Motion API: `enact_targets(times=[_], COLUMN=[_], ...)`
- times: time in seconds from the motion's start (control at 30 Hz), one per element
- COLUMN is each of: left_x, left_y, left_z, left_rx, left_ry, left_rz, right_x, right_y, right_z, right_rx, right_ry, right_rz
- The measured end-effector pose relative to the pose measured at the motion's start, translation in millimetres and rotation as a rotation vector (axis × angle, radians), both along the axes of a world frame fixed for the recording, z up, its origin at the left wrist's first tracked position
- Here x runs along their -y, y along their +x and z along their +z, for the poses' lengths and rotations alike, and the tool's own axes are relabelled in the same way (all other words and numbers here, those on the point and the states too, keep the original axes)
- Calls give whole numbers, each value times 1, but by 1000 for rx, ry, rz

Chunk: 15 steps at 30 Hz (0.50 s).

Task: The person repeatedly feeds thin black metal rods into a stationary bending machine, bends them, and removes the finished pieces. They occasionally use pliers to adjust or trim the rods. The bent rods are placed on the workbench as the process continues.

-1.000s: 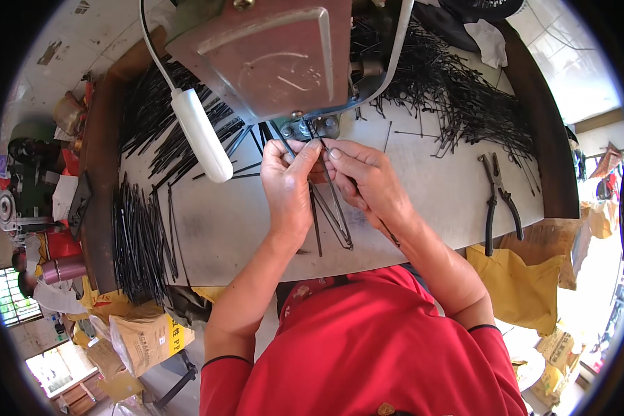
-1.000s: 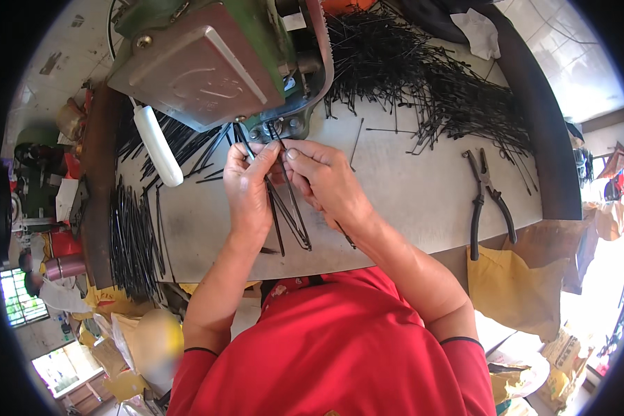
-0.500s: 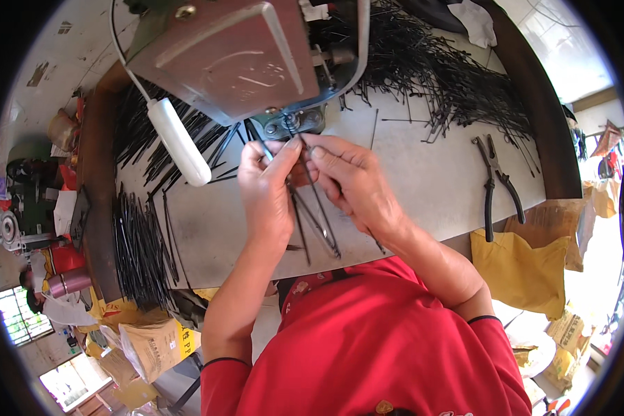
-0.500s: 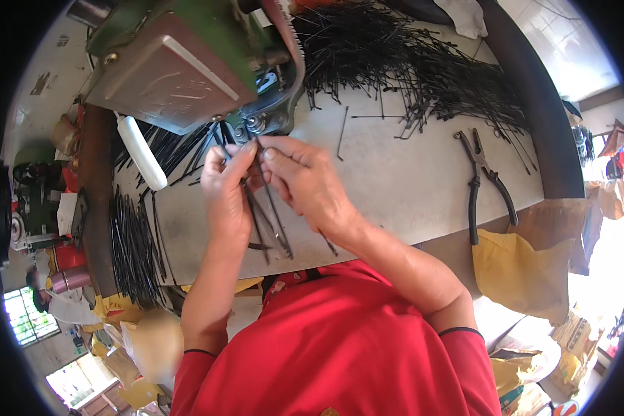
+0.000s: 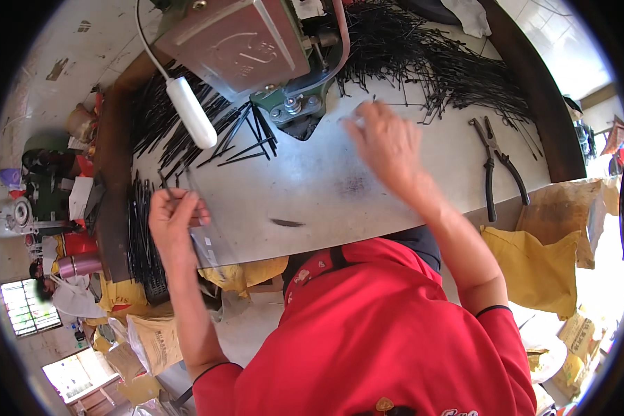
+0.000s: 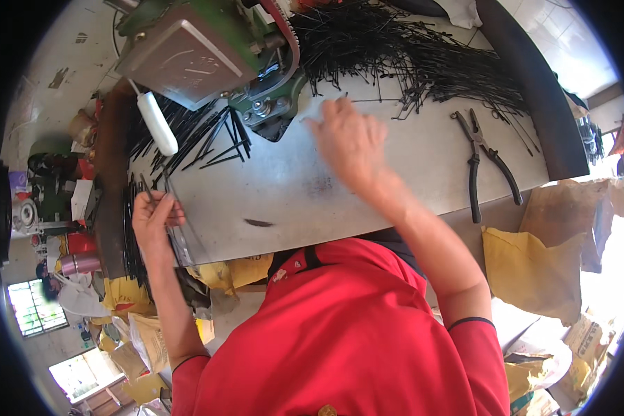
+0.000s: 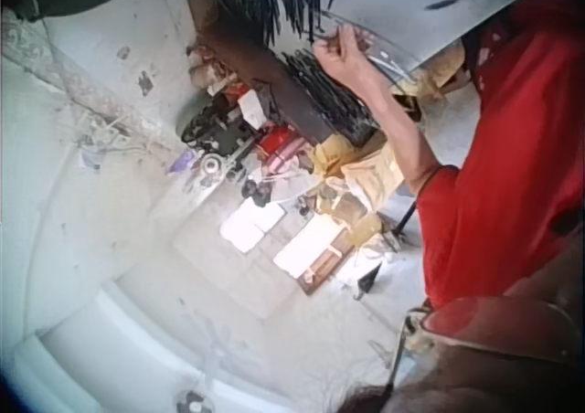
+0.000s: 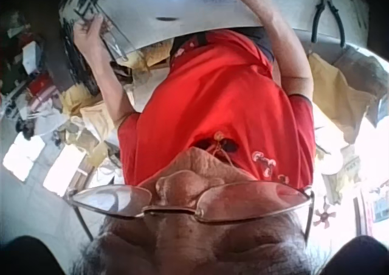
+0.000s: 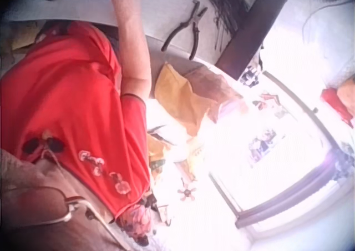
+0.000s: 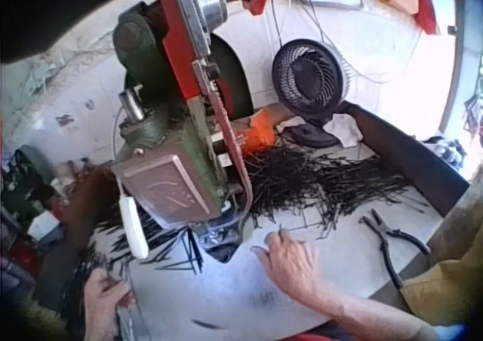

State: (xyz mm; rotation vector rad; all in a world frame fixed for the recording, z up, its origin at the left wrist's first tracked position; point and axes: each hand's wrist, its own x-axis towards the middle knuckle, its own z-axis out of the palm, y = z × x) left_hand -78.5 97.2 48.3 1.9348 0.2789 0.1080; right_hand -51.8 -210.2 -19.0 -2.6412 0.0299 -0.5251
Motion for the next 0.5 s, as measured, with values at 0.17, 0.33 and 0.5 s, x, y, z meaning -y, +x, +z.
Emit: enact_targets(times=[0.17, 0.33, 0.5], left_x=[-76, 20, 54], left_y=[7, 27, 60], left_z=[-37, -47, -64], left_rx=[380, 305, 418], left_ry=[965, 574, 712], left_rz=[-20, -191, -317], right_x=[22, 29, 43], right_y=[9, 1, -3], right_z=[-8, -17, -14], right_rx=[-83, 2, 8], right_ry=[-191, -227, -85], right_rz=[28, 76, 141])
